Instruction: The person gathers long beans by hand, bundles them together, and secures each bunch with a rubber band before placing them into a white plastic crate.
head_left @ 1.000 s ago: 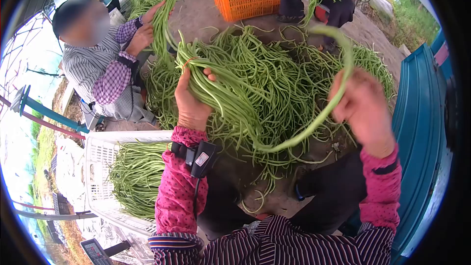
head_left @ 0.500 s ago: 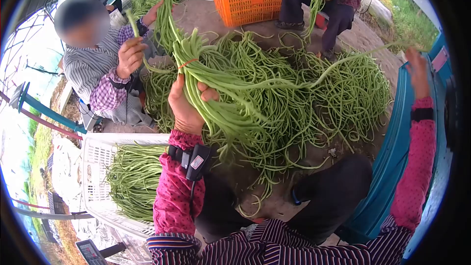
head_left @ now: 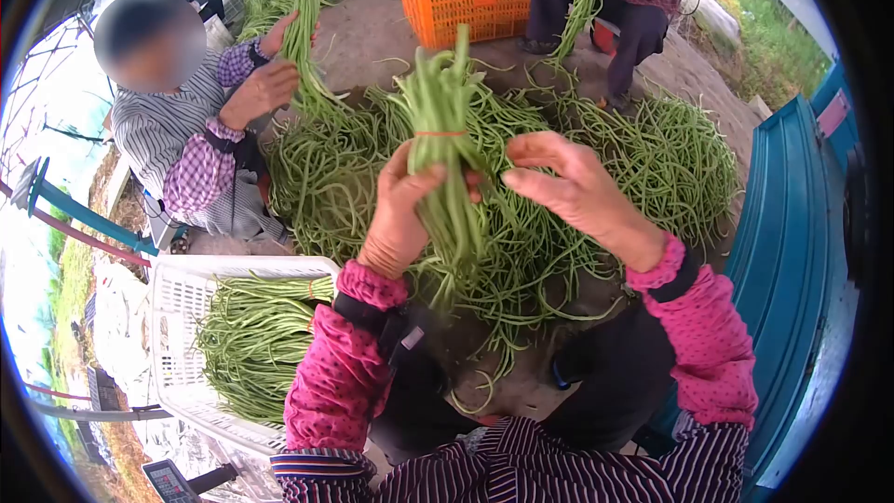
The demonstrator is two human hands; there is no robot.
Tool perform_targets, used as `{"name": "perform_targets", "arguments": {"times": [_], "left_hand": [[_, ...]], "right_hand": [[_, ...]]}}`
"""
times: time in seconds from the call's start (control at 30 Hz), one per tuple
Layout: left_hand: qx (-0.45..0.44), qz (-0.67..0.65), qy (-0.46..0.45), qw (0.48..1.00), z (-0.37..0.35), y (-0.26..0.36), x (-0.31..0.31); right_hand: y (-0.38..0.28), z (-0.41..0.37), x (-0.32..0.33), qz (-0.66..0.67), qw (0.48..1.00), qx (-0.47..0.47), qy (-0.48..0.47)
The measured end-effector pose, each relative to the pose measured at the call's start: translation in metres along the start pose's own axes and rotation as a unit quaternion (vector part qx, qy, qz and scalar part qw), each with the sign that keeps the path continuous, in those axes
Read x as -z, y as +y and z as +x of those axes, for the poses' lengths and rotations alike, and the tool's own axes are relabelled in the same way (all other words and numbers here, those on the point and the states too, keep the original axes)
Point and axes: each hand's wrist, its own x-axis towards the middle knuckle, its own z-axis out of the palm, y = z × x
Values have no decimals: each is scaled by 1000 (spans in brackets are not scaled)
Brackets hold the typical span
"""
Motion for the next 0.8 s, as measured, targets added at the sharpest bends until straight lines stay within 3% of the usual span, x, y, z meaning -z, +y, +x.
{"name": "perform_targets", "arguments": {"times": [0.03,0.1,0.17,0.23,0.27,0.3,0.37,0.43,0.5,0.53,0.6,0.63,0.7,0.8], "left_hand": [[-29,87,30,995,-4,-1,-8],[-96,224,-6,970,-1,-24,-6],[-68,313,-43,946,-4,-37,-11],[-215,449,-109,861,-5,-46,-17],[-144,515,-172,828,-7,-44,-16],[-194,532,-158,809,-10,-49,-19],[-143,462,-181,856,-13,-48,-15],[-158,454,-143,865,-12,-33,-17],[-69,381,-32,921,-11,-26,-11],[-82,345,26,935,-10,-27,-8],[-100,322,127,933,-4,-27,1],[-68,352,149,922,-2,-24,5],[-46,332,137,932,0,-20,1],[-14,288,31,957,1,-24,-7]], "right_hand": [[1,5,-13,2,999,45,17],[2,10,-29,84,995,47,-25],[21,14,-43,35,994,96,45],[20,14,-46,64,991,73,95],[18,14,-46,77,988,62,119],[23,18,-41,124,985,17,118],[28,16,-31,151,979,1,140],[29,16,-21,199,967,-3,157],[27,20,-6,213,964,-8,157],[28,21,0,240,957,-6,163],[33,21,16,254,958,-21,127],[33,21,20,262,959,-28,108],[31,19,20,278,955,-18,102],[23,16,19,310,948,-37,59]]}}
